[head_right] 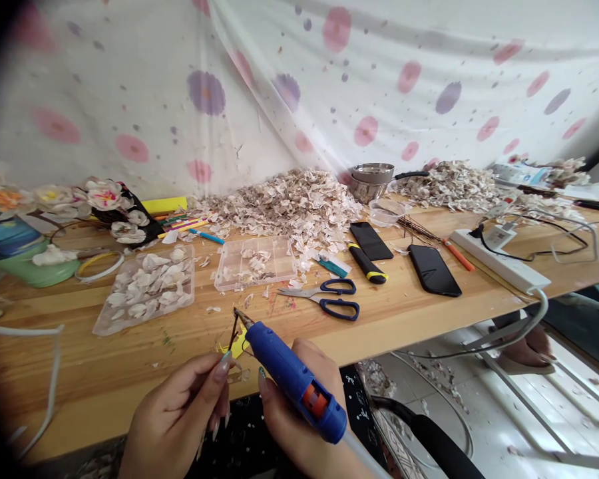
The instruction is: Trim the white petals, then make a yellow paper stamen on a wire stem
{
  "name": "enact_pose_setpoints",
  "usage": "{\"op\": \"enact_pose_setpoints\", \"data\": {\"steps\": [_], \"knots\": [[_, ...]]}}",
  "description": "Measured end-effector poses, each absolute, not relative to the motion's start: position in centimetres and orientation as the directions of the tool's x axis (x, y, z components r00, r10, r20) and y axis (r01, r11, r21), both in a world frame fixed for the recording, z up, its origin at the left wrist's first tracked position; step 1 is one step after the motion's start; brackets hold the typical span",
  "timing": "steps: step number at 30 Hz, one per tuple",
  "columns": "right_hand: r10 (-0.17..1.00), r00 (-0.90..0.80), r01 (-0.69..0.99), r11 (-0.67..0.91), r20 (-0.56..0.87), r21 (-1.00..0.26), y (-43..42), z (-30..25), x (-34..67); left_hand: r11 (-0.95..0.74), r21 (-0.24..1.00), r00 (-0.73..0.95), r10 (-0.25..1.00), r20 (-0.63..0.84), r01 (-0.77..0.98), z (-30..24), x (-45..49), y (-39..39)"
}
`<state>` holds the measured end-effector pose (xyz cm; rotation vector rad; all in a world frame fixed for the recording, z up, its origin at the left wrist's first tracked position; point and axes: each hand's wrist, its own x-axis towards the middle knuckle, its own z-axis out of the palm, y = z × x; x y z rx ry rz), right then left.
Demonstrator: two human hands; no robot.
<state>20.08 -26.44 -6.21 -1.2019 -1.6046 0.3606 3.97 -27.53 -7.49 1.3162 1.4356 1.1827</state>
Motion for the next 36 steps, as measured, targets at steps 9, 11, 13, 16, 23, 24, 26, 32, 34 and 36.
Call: {"op": "enact_pose_setpoints", "data": {"steps": [9,11,13,16,23,24,26,32,34,36], "knots": [[0.831,0.01,0.55,0.46,0.556,-0.697,-26.03,-5.72,19.88,-0.02,0.97,-0.075,0.996,0.039,0.242,-7.43,3.83,-27.23],[0.835,-0.019,0.565,0.462,0.55,-0.683,-26.03,-5.77,19.92,-0.028,0.969,-0.078,0.996,0.048,0.245,-7.44,3.79,-27.15],[0.836,-0.026,0.581,0.459,0.549,-0.672,-26.05,-5.82,19.96,-0.029,0.971,-0.09,0.995,0.052,0.239,-7.48,3.78,-27.1],[0.842,-0.025,0.587,0.448,0.539,-0.674,-26.02,-5.84,20.01,-0.031,0.973,-0.106,0.993,0.056,0.228,-7.52,3.82,-27.07],[0.857,-0.018,0.594,0.424,0.516,-0.684,-25.79,-6.17,19.9,-0.02,0.97,-0.114,0.992,0.049,0.242,-7.4,3.96,-27.03],[0.86,-0.013,0.606,0.413,0.51,-0.68,-25.79,-6.29,19.88,-0.024,0.97,-0.113,0.992,0.052,0.241,-7.42,3.94,-27.03],[0.866,-0.012,0.621,0.398,0.5,-0.675,-25.78,-6.47,19.89,-0.027,0.97,-0.105,0.993,0.053,0.241,-7.5,3.9,-27.04],[0.868,-0.016,0.624,0.396,0.496,-0.673,-25.73,-6.12,20.05,-0.027,0.967,-0.107,0.993,0.056,0.254,-7.93,3.83,-26.81],[0.874,-0.013,0.608,0.392,0.485,-0.69,-25.74,-6.03,20.06,-0.019,0.967,-0.105,0.993,0.048,0.255,-8.06,3.85,-26.72],[0.873,0.008,0.592,0.388,0.487,-0.706,-25.78,-6.11,20.04,-0.009,0.967,-0.104,0.994,0.037,0.255,-8.12,3.9,-26.7]]}}
